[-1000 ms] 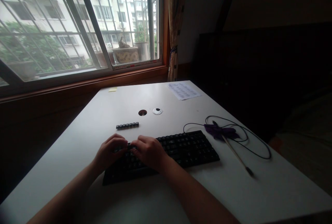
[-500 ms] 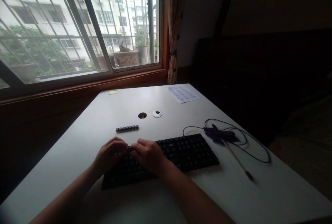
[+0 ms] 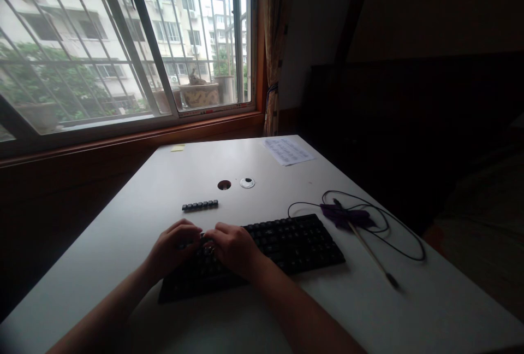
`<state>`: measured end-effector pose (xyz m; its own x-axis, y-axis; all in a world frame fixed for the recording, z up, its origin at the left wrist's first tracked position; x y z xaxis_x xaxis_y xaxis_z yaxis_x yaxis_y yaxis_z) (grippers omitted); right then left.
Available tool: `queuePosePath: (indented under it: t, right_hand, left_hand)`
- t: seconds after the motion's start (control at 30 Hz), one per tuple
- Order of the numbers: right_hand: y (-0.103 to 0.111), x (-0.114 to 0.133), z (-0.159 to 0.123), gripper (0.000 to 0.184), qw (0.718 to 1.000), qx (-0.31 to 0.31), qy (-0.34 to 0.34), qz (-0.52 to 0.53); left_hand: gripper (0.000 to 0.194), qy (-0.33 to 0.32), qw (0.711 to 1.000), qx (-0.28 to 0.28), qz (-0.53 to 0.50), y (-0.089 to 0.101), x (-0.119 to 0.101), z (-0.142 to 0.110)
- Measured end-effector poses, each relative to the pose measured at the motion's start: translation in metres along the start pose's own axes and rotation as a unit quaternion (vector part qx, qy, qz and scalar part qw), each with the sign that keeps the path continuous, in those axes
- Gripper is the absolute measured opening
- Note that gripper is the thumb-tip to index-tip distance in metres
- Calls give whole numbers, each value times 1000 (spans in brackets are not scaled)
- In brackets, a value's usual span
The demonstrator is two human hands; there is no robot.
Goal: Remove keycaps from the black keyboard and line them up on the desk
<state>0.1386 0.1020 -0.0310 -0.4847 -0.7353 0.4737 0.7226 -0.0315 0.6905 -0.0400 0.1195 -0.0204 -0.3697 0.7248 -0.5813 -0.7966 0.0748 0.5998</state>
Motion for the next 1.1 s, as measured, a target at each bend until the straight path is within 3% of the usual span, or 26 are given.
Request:
queuePosePath:
  t: [0.53, 0.7, 0.93, 1.1]
  right_hand:
    - [5, -4, 2, 18, 998, -14, -38, 43]
    - [24, -19, 11, 18, 994, -14, -97, -45]
    - [33, -57, 30, 18, 941, 153, -170, -251]
    - [27, -78, 49, 17, 911, 237, -182, -286]
  left_hand:
    - [22, -9, 999, -22, 25, -2, 6, -3]
    - [20, 4, 999, -37, 16, 2, 15, -4]
    - [16, 29, 996, -89, 9, 10, 42, -4]
    - [15, 75, 992, -99, -2, 16, 55, -4]
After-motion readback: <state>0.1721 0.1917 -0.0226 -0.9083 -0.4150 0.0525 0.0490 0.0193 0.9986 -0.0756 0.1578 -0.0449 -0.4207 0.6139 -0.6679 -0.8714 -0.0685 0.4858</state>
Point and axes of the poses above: each hand's wrist, its own z-axis towards the middle knuckle, its own y-axis out of the back of the hand, x = y × z, the point moved 4 cm from there along z, towards the middle knuckle, and after that the axes turned 5 degrees about z, right-handed, at the moved point
